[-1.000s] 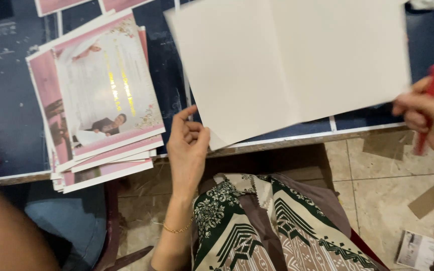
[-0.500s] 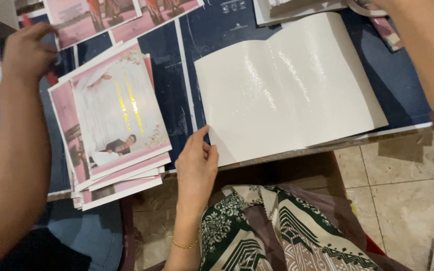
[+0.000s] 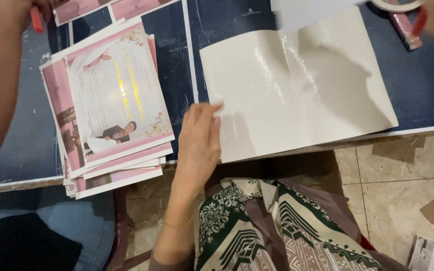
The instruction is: The person inserts printed invitation cards into the center of open booklets. They use a red tool to smooth the pages and ensure the cards are properly aligned within the covers.
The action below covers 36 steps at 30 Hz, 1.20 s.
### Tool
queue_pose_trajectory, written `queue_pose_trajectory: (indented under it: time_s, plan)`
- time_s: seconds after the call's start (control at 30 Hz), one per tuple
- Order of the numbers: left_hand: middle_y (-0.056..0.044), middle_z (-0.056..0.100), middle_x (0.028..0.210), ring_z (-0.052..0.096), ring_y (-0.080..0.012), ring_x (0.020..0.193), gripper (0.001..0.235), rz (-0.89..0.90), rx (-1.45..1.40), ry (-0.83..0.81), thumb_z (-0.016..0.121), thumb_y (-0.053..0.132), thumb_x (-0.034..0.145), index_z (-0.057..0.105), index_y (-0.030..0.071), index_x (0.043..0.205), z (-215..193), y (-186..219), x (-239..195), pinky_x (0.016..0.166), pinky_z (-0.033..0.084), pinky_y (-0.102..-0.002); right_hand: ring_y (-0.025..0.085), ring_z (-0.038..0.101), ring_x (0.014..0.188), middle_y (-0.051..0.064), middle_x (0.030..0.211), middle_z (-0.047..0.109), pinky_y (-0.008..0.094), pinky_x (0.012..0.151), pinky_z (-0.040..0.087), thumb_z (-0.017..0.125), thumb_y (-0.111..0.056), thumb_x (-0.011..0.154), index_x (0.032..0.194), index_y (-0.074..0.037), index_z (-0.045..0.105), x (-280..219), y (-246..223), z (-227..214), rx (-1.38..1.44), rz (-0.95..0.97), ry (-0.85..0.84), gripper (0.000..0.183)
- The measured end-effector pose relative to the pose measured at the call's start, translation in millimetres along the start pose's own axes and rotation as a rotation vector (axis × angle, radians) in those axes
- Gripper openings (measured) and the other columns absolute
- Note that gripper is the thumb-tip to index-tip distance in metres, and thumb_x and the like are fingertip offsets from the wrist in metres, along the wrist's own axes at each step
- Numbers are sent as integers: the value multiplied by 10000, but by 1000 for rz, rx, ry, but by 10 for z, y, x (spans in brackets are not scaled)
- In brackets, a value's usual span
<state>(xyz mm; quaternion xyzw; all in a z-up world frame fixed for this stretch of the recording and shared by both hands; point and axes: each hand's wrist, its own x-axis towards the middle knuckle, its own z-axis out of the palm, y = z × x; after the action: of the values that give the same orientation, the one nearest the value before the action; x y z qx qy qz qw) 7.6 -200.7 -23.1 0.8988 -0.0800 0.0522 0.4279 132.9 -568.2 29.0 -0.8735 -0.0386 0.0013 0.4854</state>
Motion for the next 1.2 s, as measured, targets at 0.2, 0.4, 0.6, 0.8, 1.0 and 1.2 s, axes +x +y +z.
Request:
queue_pose_trajectory:
  time_s: [0.2, 0.4, 0.6, 0.8, 1.0, 1.2]
  plan:
    - [-52, 598, 1145, 521, -135, 954, 420, -124, -453, -48, 456, 259, 1008, 498, 53, 1372, 18, 77, 19, 903, 495, -275, 94, 508, 629, 15, 767, 578, 244, 511, 403, 663, -43, 965, 1182, -122, 509, -599, -350, 820, 22, 73, -139, 277]
    - [-7, 478, 895, 428, -109, 774, 379, -203, -311, 42, 578, 141, 969, 535, 64, 1338, 22, -22, -170, 725, 411, -242, 254, 569, 677, 52, 879, 622, 407, 585, 436, 715, -243, 900, 1059, -88, 579, -739, -14, 949, -502, -114, -350, 261]
    - [-37, 566, 955, 511, -119, 817, 467, -301, -272, 23, 652, 90, 913, 521, 50, 1360, 93, -106, -160, 726, 483, -254, 336, 657, 755, 64, 1055, 619, 493, 589, 503, 611, -355, 943, 1072, -111, 586, -757, -66, 1046, -848, -128, -458, 278]
    - [-151, 389, 1365, 379, -316, 1321, 453, -153, -77, 25, 664, 153, 900, 532, 50, 1321, 125, -303, -164, 1075, 370, -463, 347, 665, 701, 92, 1070, 605, 494, 582, 520, 593, -383, 959, 1058, -112, 592, -747, -104, 1099, -910, -139, -491, 288]
    - [-144, 243, 1605, 173, -335, 1514, 643, -28, 23, -47, 647, 113, 955, 333, 63, 1514, 154, -541, -202, 1220, 157, -514, 379, 679, 780, 116, 1143, 620, 543, 620, 562, 592, -424, 935, 1217, -109, 569, -772, -110, 1162, -966, -173, -464, 424]
    - [-90, 197, 1649, 116, -274, 1545, 742, 105, 150, -251, 633, 342, 978, 244, 85, 1556, 61, -582, -268, 1237, 63, -527, 421, 684, 771, 118, 1136, 628, 571, 597, 568, 608, -443, 901, 1313, -174, 588, -742, -25, 1144, -993, -219, -431, 493]
